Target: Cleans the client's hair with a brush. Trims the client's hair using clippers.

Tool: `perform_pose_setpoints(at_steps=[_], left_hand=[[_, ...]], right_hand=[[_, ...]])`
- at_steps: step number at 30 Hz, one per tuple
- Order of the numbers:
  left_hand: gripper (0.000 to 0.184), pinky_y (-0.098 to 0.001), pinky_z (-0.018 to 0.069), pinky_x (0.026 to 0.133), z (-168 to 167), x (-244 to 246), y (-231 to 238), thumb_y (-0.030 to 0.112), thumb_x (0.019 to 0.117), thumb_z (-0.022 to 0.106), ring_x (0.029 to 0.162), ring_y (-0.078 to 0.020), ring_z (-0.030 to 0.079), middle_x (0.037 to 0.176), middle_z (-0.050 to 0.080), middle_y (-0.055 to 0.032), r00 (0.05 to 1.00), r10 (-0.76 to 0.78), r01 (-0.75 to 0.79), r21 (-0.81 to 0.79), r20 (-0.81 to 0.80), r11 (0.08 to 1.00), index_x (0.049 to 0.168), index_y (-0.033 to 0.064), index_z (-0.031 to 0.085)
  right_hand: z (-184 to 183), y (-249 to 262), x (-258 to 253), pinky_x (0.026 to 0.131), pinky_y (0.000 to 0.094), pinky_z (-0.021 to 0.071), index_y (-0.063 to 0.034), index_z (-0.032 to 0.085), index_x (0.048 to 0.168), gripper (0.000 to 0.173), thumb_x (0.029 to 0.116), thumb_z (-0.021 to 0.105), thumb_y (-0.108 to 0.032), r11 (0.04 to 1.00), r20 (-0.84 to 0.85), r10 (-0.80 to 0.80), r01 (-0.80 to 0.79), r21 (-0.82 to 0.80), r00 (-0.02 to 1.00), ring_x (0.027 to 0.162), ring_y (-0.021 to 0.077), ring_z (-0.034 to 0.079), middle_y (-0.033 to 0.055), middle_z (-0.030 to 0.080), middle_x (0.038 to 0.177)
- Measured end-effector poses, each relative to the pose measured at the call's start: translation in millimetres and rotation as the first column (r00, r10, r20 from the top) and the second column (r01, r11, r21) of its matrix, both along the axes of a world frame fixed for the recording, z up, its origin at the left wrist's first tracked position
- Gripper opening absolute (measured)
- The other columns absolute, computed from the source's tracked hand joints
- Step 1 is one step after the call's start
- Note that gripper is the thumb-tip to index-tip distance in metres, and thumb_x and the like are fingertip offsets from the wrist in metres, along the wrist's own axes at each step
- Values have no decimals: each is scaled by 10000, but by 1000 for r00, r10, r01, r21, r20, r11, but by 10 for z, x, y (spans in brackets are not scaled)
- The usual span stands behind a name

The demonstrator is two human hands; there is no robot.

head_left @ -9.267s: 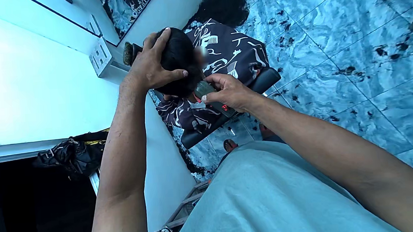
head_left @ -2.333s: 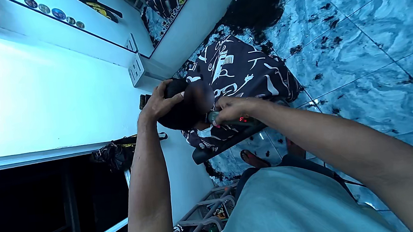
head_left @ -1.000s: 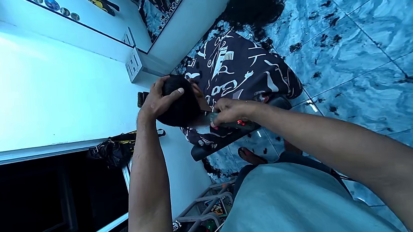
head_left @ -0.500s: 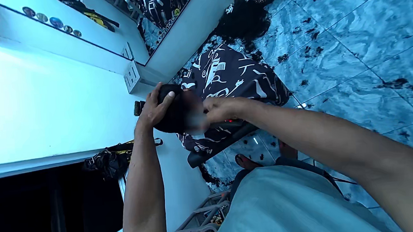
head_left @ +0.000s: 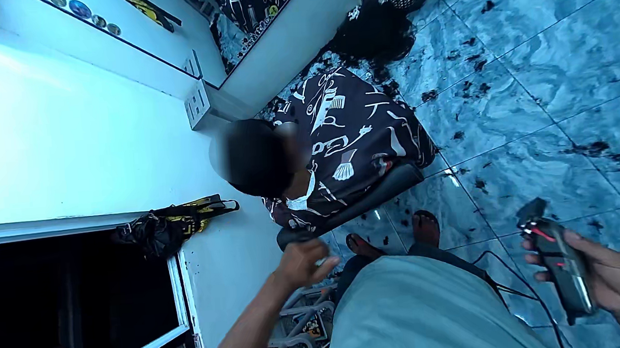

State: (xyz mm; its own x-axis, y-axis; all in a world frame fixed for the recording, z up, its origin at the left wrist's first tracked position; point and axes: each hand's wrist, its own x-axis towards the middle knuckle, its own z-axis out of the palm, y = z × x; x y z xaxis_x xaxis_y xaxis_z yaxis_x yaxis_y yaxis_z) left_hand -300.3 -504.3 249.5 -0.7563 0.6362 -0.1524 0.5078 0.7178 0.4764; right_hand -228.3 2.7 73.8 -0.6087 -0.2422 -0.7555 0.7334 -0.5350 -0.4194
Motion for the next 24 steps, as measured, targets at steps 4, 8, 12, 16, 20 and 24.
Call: perform_pose_setpoints(at_steps=[4, 8, 12, 16, 20, 24], left_hand=[[471, -439, 499, 1068, -266, -977, 1130, 259, 1101, 342, 1193, -258, 633, 1230, 684, -192, 875, 482, -444, 460, 39, 769, 1191, -50, 686], [476, -411, 514, 1035, -431, -1471, 1259, 295, 1128, 310, 1174, -222, 642, 1275, 672, -159, 582, 792, -700, 610, 187, 371, 1286, -7, 643], [645, -496, 626, 751, -403, -469, 4, 380, 1111, 186, 774, -274, 737, 833, 746, -127, 242, 916, -665, 742, 321, -84, 915, -1, 667], [591, -406, 518, 595, -241, 496, -1477, 486, 1114, 192, 677, -197, 587, 813, 583, -79, -481, 831, -531, 661, 280, -530, 1123, 21, 558], [384, -307, 525, 831, 462, 92, -1451, 226, 1114, 322, 918, -116, 609, 1024, 607, -77, -66, 997, -548, 833, 41, -71, 1272, -85, 482], [528, -482, 409, 1153, 916, -773, -1127, 334, 1011, 617, 1413, -301, 464, 1489, 510, -227, 698, 597, -473, 372, -396, 799, 1414, -1, 553]], right_hand=[[158, -207, -399, 594, 366, 640, -237, 655, 1197, 394, 957, 579, -540, 982, -126, -185, 187, 10, 975, 746, 125, 725, -33, 723, 931], [518, -265, -792, 670, 357, 649, -196, 624, 1243, 461, 947, 625, -550, 981, -294, -179, 191, 12, 939, 796, 146, 733, -15, 728, 979], [588, 71, -680, 632, 328, 643, -209, 666, 1192, 540, 838, 745, -609, 985, -362, -98, 142, 96, 927, 759, 145, 733, -14, 736, 950], [565, 161, -385, 510, 326, 612, -182, 566, 1216, 317, 1010, 555, -423, 906, -188, -15, 93, 412, 982, 662, 148, 717, -7, 711, 888], [813, -601, -513, 604, 384, 607, -53, 501, 1357, 440, 999, 587, -293, 764, -75, 223, -127, 632, 972, 755, 197, 694, 105, 672, 1105], [1188, -1918, -841, 836, 480, 607, 37, 517, 1369, 529, 962, 705, -243, 733, -241, 526, -290, 616, 816, 964, 283, 700, 210, 661, 1177]])
